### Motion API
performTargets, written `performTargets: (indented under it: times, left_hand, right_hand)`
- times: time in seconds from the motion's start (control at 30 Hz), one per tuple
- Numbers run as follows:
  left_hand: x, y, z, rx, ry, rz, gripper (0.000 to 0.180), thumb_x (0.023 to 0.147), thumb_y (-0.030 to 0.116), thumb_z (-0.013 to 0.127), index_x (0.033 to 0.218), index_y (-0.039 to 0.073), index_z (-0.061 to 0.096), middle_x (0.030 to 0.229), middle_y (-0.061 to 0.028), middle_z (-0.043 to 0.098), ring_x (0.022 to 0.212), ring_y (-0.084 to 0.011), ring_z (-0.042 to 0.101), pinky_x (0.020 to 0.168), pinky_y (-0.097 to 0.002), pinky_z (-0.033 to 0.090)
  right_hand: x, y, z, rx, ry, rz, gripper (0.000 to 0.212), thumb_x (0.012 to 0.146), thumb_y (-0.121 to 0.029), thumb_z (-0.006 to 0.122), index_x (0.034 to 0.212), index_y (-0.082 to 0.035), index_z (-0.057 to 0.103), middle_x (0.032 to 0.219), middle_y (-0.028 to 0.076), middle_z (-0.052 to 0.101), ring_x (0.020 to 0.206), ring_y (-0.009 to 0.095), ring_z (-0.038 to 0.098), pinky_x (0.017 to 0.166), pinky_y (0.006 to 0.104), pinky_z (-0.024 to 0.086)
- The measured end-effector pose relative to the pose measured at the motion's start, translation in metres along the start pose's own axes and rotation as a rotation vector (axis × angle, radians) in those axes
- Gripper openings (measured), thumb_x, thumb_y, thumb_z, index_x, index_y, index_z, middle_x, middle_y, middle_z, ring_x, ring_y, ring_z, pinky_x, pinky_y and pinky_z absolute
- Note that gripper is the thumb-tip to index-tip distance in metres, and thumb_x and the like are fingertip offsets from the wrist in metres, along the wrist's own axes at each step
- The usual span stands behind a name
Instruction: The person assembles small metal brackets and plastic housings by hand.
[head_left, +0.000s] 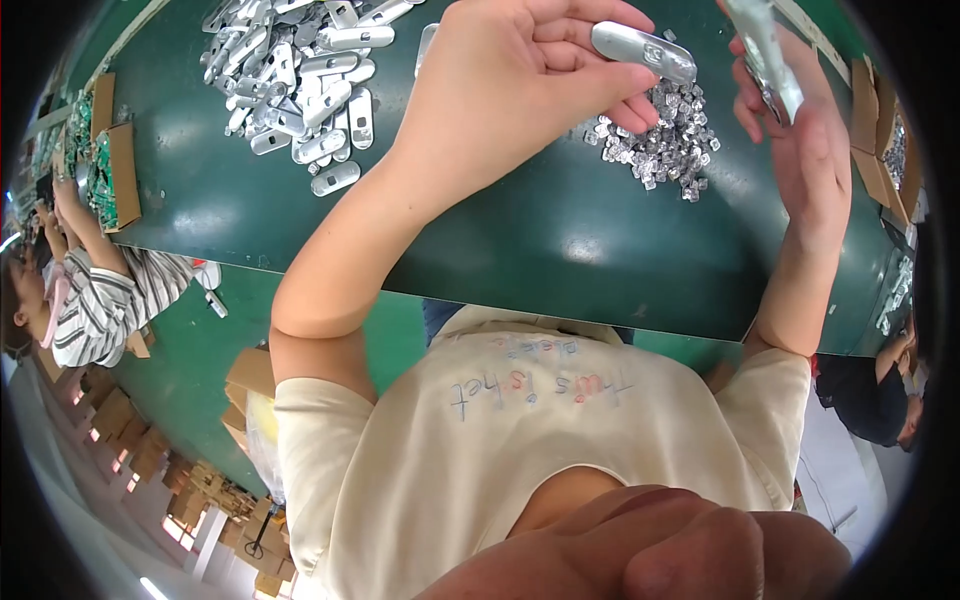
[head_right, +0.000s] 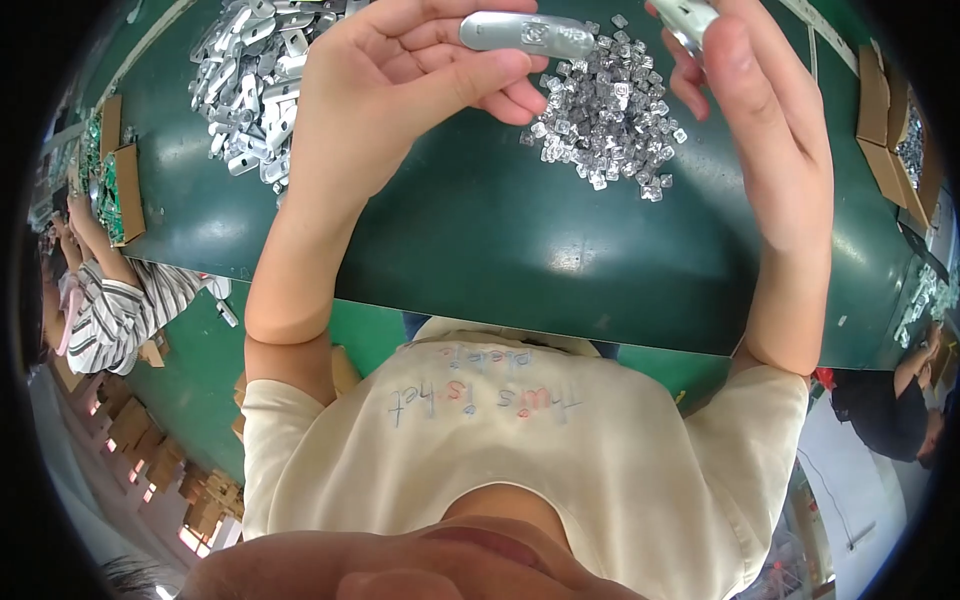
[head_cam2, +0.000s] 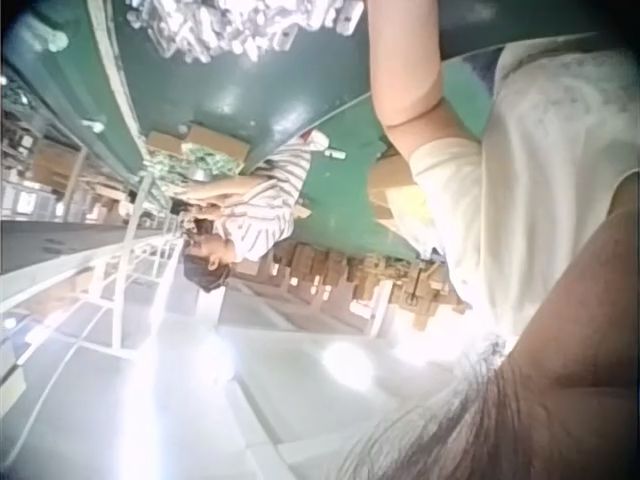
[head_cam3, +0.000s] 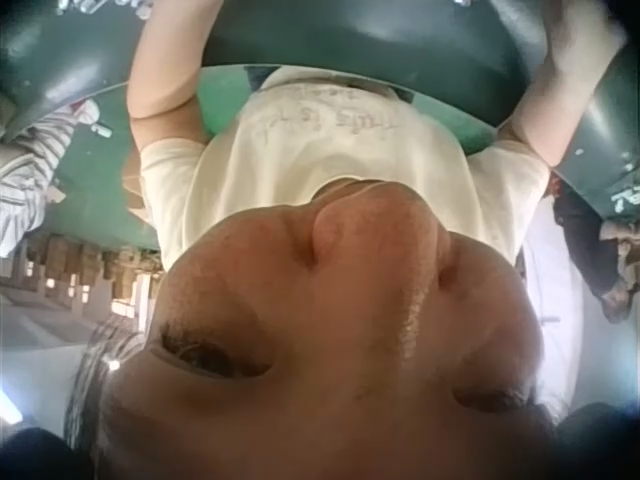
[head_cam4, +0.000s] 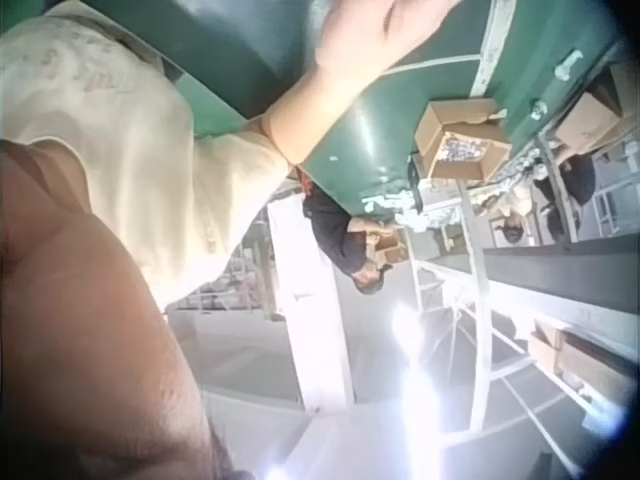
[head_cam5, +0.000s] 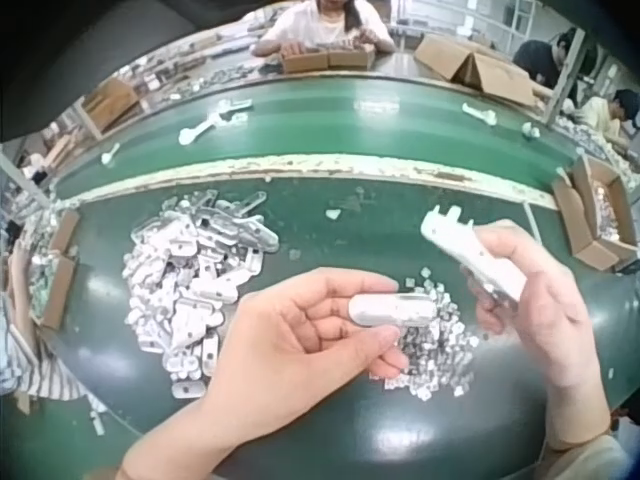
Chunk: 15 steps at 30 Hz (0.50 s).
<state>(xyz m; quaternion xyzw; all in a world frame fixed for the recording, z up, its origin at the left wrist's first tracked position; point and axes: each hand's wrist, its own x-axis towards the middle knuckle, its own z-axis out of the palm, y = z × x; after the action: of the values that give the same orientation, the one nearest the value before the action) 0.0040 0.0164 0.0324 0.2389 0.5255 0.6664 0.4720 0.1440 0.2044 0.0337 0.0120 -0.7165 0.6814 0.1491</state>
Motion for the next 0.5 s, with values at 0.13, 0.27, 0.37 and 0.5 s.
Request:
performTargets:
  times: [0.13, 0.27, 0.37, 0.5]
  left_hand:
    - [0.000, -0.001, 0.007, -0.038, -0.014, -0.037, 0.032, 0.083, -0.007, 0.057, 0.114, -0.008, 0.049, 0.093, -0.0124, 0.062, 0.080, -0.0140, 0.063, 0.072, -0.0232, 0.053]
    - [0.016, -0.019, -0.011, 0.433, -0.360, 0.771, 0.033, 0.084, -0.008, 0.055, 0.116, -0.005, 0.046, 0.090, -0.0114, 0.063, 0.079, -0.0127, 0.063, 0.070, -0.0231, 0.052]
    - [0.015, -0.024, -0.011, 0.423, -0.325, 0.729, 0.033, 0.084, -0.008, 0.054, 0.116, -0.005, 0.046, 0.090, -0.0114, 0.063, 0.079, -0.0126, 0.063, 0.070, -0.0231, 0.052]
    - [0.013, -0.022, -0.009, 0.380, -0.290, 0.666, 0.033, 0.084, -0.008, 0.054, 0.116, -0.005, 0.045, 0.090, -0.0114, 0.063, 0.079, -0.0125, 0.063, 0.070, -0.0230, 0.052]
  right_hand:
    - [0.006, -0.011, 0.014, -0.868, 0.027, -0.199, 0.035, 0.088, -0.016, 0.053, 0.116, 0.006, 0.053, 0.112, 0.014, 0.056, 0.093, 0.021, 0.053, 0.077, 0.0272, 0.042]
    - [0.000, -0.017, 0.032, -1.117, 0.027, -0.338, 0.036, 0.075, -0.002, 0.068, 0.109, 0.003, 0.058, 0.105, 0.015, 0.060, 0.094, 0.027, 0.056, 0.081, 0.0323, 0.044]
    - [0.001, -0.008, 0.037, -1.102, 0.007, -0.389, 0.035, 0.072, 0.001, 0.070, 0.105, 0.003, 0.059, 0.101, 0.015, 0.061, 0.091, 0.026, 0.057, 0.075, 0.0321, 0.047]
    - [0.000, -0.011, 0.038, -1.108, 0.010, -0.364, 0.034, 0.072, 0.001, 0.069, 0.104, 0.004, 0.058, 0.101, 0.016, 0.061, 0.090, 0.026, 0.058, 0.073, 0.0316, 0.048]
